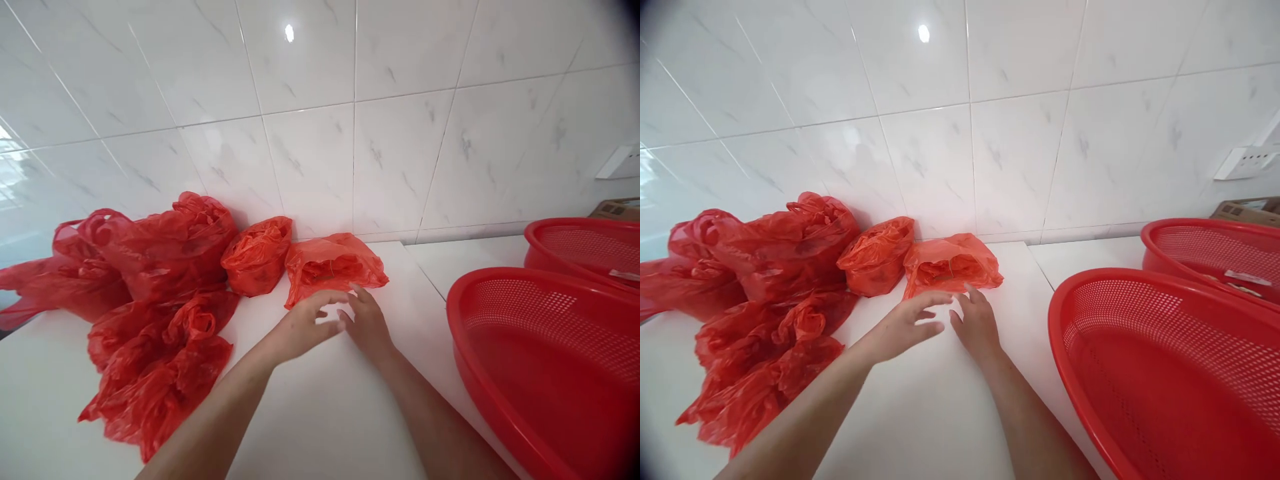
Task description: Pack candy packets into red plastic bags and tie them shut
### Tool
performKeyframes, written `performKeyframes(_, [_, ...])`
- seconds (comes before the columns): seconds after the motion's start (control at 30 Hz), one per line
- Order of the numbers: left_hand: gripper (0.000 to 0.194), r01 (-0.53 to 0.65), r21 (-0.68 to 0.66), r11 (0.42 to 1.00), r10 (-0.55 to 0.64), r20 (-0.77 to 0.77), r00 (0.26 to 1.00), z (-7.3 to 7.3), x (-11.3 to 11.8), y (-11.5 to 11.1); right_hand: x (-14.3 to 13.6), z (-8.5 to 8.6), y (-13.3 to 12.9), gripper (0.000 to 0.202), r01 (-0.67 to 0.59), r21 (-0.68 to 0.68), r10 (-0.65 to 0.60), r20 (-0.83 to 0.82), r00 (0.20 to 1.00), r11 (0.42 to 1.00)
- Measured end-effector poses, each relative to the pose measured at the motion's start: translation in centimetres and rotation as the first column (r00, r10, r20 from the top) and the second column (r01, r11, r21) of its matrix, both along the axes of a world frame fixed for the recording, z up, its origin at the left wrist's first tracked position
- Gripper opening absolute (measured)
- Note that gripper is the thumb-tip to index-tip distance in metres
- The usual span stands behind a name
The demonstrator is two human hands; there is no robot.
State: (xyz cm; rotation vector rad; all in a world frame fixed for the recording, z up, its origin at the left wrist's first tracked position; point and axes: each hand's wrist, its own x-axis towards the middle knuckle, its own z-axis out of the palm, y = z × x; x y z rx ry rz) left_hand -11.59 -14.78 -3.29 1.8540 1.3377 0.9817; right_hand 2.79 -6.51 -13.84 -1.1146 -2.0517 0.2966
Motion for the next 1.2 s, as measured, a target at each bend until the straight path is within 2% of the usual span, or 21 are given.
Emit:
performKeyframes(0.07, [0.039,-0.059,-0.042,0.997,0.063,0.107,0.992,-1.2,1.2,3.7,-0.2,-0.3,0.7,0.053,-0.006,-0.027,0.009,0.126,0.992,1.0])
performKeyframes(0.1, [0.04,-0.189,-0.041,0.981,0.192,0.094,0.977,-1.9,1.5,5.5,-0.3,-0.3,1.0,0.061,0.012,-0.077,0.003,0.189,0.982,0.997])
performKeyframes(0.13, [0.041,-0.35,-0.016,0.937,0.35,0.055,0.935,-2.7,1.7,7.3,-0.4,-0.4,1.2,0.068,0.034,-0.133,0.0,0.247,0.969,0.99])
performKeyframes(0.2, [0.047,-0.471,0.003,0.882,0.47,0.031,0.882,-4.4,1.8,10.3,-0.7,-0.3,1.3,0.075,0.073,-0.223,0.006,0.334,0.943,0.972])
performKeyframes(0.3, [0.05,-0.518,0.027,0.855,0.519,-0.023,0.855,-6.4,1.6,13.1,-0.8,0.0,1.3,0.077,0.064,-0.278,0.048,0.378,0.924,0.958])
performKeyframes(0.4, [0.049,-0.501,0.072,0.862,0.506,-0.077,0.859,-7.8,1.2,14.1,-0.7,0.2,1.2,0.08,0.042,-0.282,0.068,0.368,0.927,0.959])
performKeyframes(0.53, [0.045,-0.448,0.099,0.888,0.458,-0.11,0.882,-8.8,0.6,14.2,-0.5,0.5,1.1,0.079,0.032,-0.28,0.074,0.362,0.929,0.959])
performKeyframes(0.67, [0.047,-0.438,0.106,0.893,0.446,-0.075,0.892,-8.8,0.2,14.2,-0.5,0.6,1.0,0.078,0.037,-0.271,0.072,0.384,0.921,0.962])
performKeyframes(0.83, [0.036,-0.427,0.13,0.895,0.424,0.051,0.904,-6.9,0.7,12.7,-0.5,0.5,1.0,0.07,0.037,-0.219,0.045,0.358,0.933,0.975])
performKeyframes(0.97, [0.028,-0.482,0.159,0.862,0.447,0.208,0.87,-5.5,1.4,9.6,-0.5,0.7,1.2,0.04,0.06,-0.125,-0.041,0.151,0.988,0.99])
performKeyframes(1.07, [0.016,-0.471,0.067,0.88,0.388,0.471,0.792,-5.6,1.7,7.5,-0.3,1.0,1.1,0.029,0.082,-0.154,-0.096,-0.089,0.991,0.985])
performKeyframes(1.13, [0.013,-0.367,-0.031,0.93,0.283,0.7,0.656,-6.1,1.8,6.7,-0.3,1.2,0.8,0.033,0.004,-0.197,-0.043,-0.194,0.98,0.98])
performKeyframes(1.2, [0.022,-0.247,-0.111,0.963,0.225,0.835,0.503,-6.8,1.8,6.1,-0.4,1.4,0.4,0.032,-0.11,-0.222,0.049,-0.261,0.964,0.969])
